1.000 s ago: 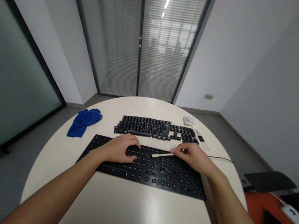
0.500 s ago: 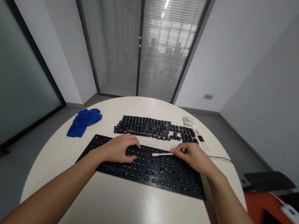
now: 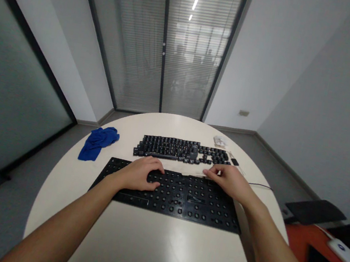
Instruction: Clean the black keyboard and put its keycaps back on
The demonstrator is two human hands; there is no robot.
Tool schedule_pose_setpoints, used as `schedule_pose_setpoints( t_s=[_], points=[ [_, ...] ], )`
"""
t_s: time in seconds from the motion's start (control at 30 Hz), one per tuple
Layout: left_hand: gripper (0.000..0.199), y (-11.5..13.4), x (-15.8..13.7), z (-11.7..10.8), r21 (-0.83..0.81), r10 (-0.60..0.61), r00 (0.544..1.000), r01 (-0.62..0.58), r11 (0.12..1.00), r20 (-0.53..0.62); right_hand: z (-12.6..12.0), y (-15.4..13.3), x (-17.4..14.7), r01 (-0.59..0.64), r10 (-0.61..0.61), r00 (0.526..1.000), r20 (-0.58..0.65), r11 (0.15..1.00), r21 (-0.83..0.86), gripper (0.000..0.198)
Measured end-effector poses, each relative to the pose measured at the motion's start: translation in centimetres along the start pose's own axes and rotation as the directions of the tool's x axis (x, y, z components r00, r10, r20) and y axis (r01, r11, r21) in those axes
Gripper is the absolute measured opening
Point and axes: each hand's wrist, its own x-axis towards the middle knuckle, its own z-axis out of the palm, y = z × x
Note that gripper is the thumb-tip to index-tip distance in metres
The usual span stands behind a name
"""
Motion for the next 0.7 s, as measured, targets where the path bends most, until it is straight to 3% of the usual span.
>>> schedule_pose_setpoints(
  t_s=[0.33,0.53,0.7],
  points=[
    [0.032,-0.1,0.0,0.0,-0.002,0.003,1.000,-0.003,1.000,-0.011,0.1,0.1,0.0,0.008,-0.008,1.000,0.018,1.000,-0.006,0.040],
    [0.032,0.1,0.0,-0.1,-0.007,0.001,1.000,-0.001,1.000,-0.009,0.5,-0.7,0.0,0.036,-0.033,0.999,-0.041,0.998,0.059,0.041],
    [0.031,0.3,0.2,-0.2,-0.008,0.001,1.000,-0.001,1.000,-0.007,0.8,-1.3,-0.1,0.054,-0.056,0.998,0.018,0.996,0.066,0.035]
  ],
)
